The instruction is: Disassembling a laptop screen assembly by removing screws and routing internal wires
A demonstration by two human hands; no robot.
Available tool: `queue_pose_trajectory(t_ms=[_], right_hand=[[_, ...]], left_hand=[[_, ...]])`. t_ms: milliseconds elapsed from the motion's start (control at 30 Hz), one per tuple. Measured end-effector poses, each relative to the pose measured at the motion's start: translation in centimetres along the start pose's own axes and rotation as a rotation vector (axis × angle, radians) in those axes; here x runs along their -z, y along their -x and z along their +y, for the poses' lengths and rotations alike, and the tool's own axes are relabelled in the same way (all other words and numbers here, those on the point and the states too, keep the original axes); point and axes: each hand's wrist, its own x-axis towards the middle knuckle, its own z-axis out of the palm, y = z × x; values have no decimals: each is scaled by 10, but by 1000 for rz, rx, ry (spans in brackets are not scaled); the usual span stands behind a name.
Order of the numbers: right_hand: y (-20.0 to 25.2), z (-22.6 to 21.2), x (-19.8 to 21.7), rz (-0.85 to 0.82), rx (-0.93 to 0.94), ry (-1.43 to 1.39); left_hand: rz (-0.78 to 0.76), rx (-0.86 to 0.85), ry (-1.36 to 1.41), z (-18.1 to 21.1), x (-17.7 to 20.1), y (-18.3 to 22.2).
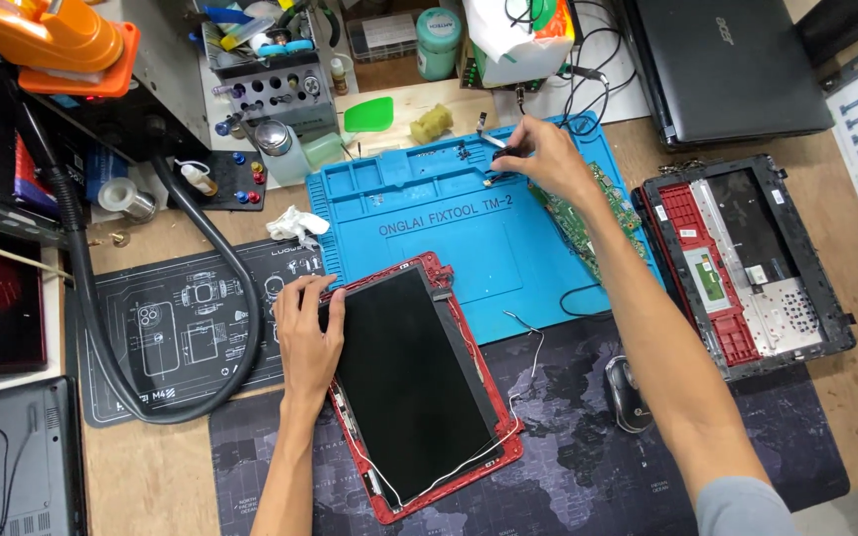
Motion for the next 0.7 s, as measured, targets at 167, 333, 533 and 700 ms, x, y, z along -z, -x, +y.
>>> queue_pose_trajectory(t_ms=[167,333,533,700], right_hand=[[-13,5,10,86,46,-43],[-26,12,25,158,93,170],[-14,-2,15,19,-98,232],[3,-24,0,-8,5,229]], left_hand=[[-5,-2,16,3,1,0],[-27,-8,4,5,1,0],[-24,20,46,5,4,-3],[-10,68,167,5,9,-3]])
